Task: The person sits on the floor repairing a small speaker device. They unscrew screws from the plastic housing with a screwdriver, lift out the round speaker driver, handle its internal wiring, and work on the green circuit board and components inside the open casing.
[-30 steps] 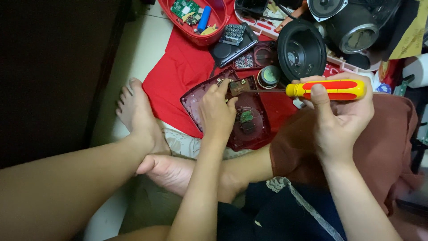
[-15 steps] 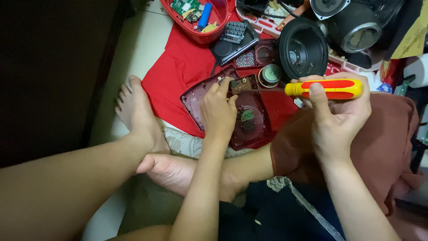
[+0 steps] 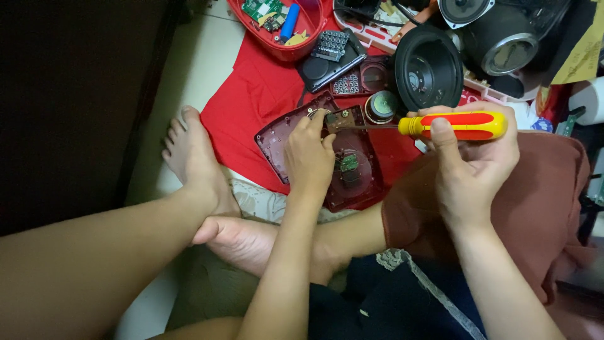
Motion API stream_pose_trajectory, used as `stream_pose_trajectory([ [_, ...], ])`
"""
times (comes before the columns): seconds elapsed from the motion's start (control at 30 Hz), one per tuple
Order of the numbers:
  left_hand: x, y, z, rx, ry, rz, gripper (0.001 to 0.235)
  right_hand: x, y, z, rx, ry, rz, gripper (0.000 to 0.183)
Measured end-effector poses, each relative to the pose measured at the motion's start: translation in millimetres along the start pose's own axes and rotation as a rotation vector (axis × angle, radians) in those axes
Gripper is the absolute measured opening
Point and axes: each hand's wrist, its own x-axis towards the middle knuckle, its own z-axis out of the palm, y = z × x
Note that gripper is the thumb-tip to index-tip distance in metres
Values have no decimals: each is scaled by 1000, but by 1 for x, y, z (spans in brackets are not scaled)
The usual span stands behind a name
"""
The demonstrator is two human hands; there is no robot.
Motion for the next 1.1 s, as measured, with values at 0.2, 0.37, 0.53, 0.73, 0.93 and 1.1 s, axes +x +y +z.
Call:
stream_pose_trajectory([
  [0.2, -1, 1, 1, -22, -4, -5, 39, 3, -5, 3, -19, -41, -24, 25],
  [0.37, -2, -4, 7, -43, 15, 4, 41, 7, -12, 7, -98, -90, -86, 29],
  [0.53, -3, -9, 13, -76, 48, 16, 41, 13, -21, 14, -225, -177, -192, 31],
  [0.73, -3, -10, 16, -83, 29, -35, 40, 25, -33, 28, -293, -211, -210, 31],
  [0.93, -4, -13, 19, -98, 47, 0, 38, 47, -47, 33, -578, -155, -211, 25],
  [1.1, -6, -13, 20, -33, 30, -31, 42, 53, -53, 32, -638, -146, -160, 36],
])
